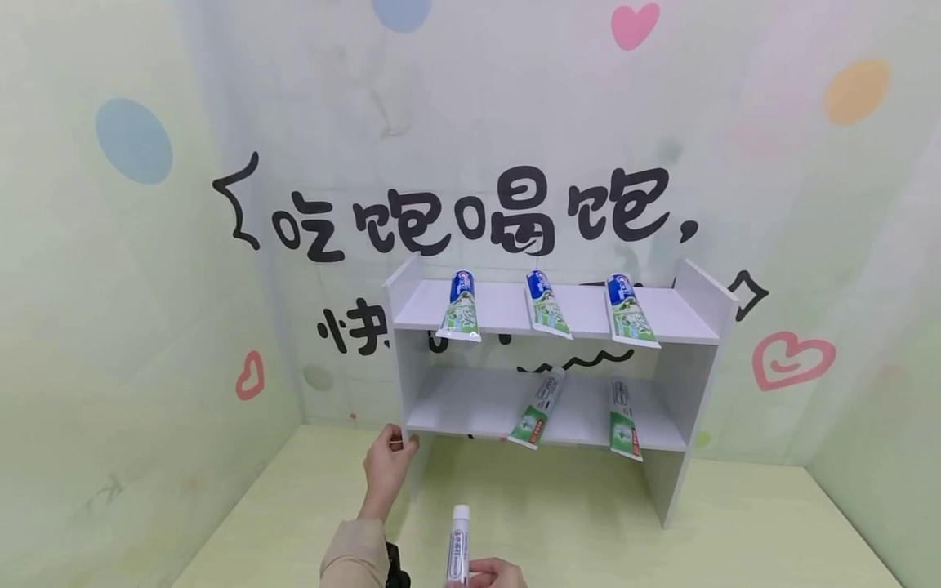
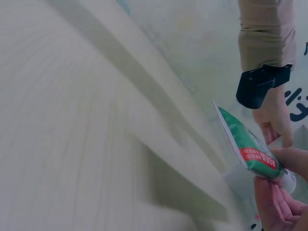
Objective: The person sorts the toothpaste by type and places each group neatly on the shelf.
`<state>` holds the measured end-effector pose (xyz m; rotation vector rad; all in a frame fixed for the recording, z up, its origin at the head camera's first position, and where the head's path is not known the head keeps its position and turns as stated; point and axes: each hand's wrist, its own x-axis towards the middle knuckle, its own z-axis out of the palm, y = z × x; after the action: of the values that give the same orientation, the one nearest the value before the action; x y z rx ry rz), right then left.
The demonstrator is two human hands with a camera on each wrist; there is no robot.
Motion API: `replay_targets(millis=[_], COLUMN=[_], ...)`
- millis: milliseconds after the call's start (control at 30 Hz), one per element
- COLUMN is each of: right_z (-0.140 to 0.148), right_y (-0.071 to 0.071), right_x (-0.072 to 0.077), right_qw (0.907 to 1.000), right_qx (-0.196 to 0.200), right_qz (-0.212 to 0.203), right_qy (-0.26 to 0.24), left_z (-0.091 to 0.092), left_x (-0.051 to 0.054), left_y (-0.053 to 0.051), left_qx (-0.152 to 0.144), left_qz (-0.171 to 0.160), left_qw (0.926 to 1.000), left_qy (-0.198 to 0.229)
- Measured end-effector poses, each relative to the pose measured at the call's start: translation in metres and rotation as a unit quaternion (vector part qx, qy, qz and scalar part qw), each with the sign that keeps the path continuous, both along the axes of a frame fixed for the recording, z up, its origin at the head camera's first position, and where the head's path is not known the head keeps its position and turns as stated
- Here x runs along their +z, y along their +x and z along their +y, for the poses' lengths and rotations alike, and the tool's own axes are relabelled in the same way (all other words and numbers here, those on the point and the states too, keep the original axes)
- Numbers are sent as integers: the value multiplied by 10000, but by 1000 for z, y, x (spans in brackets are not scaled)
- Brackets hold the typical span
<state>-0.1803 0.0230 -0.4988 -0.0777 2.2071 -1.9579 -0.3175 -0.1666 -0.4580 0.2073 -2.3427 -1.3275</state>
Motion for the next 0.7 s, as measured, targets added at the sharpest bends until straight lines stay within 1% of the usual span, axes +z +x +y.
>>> replay_targets(millis=[33, 100, 167, 200, 333, 500, 567, 700], right_z=[-3, -7, -10, -10, -11, -12, -12, -10], right_y=[3, 5, 6, 6, 5, 2, 0, -6], right_x=[7, 16, 22, 25, 40, 61, 68, 77], right_qw=[9998, 9989, 9980, 9978, 9973, 9961, 9953, 9942], right_qx=[-178, -459, -614, -661, -728, -798, -841, -952], right_qz=[-28, -96, -144, -91, -2, 95, 155, 286], right_qy=[31, 26, 1, 21, 32, -367, -445, -413], left_z=[0, 0, 0, 0, 1, 1, 0, 0], left_x=[0, 0, 0, 0, -1, 0, 0, 0], left_y=[0, 0, -1, 0, 0, -1, -1, -1], left_qx=[12, 29, 48, 51, 47, 54, 57, 42], left_qz=[7, 41, 42, 45, 66, 89, 111, 93], left_qw=[10000, 10000, 10000, 10000, 10000, 9999, 9999, 9999], left_qy=[0, -15, -13, -14, 23, 36, 22, 57])
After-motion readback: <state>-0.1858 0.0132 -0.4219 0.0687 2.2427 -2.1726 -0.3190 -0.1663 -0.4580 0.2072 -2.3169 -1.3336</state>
